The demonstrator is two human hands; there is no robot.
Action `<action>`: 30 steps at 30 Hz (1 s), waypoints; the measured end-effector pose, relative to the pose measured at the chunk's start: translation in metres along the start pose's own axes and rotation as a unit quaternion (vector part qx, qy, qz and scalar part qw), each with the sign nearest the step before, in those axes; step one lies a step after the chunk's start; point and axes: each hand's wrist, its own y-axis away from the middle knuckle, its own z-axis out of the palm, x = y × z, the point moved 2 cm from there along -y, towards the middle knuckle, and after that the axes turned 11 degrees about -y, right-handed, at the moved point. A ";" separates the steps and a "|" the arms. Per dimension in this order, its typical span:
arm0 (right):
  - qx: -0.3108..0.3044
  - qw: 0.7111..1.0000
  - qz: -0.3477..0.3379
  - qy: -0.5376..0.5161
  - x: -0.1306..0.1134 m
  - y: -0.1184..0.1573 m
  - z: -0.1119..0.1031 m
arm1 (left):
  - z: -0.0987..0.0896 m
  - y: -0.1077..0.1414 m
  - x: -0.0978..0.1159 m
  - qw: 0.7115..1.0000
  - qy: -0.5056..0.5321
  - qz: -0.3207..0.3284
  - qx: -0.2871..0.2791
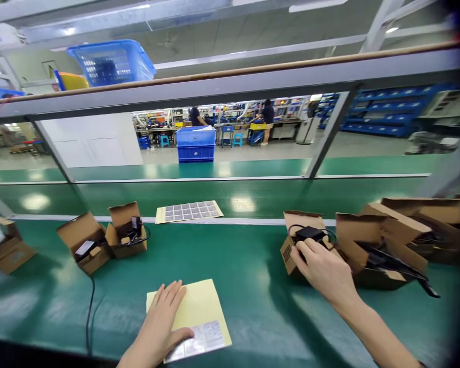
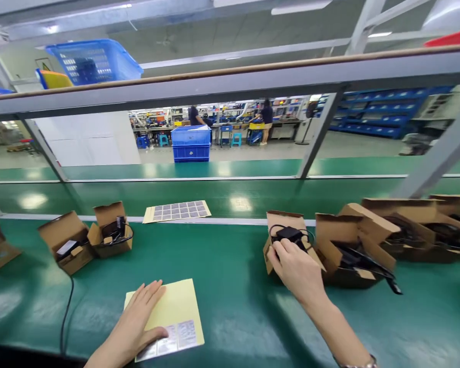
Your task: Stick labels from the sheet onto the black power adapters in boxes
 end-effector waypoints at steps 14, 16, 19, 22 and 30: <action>-0.026 0.912 -0.048 -0.406 -0.195 -0.022 -0.028 | -0.038 0.000 0.005 0.962 0.223 -0.156 -0.014; -0.076 0.874 -0.025 -0.479 -0.198 0.001 -0.027 | -0.049 -0.004 0.002 0.928 0.317 -0.191 -0.033; -0.079 0.868 -0.010 -0.490 -0.196 0.022 -0.027 | -0.067 -0.008 0.004 0.882 0.427 -0.187 -0.066; -0.017 0.885 -0.118 -0.451 -0.195 0.019 -0.043 | -0.081 -0.010 0.014 0.856 0.485 -0.159 -0.082; -0.281 0.812 -0.172 -0.482 -0.181 -0.013 -0.066 | -0.117 0.002 0.035 0.868 0.481 -0.120 -0.029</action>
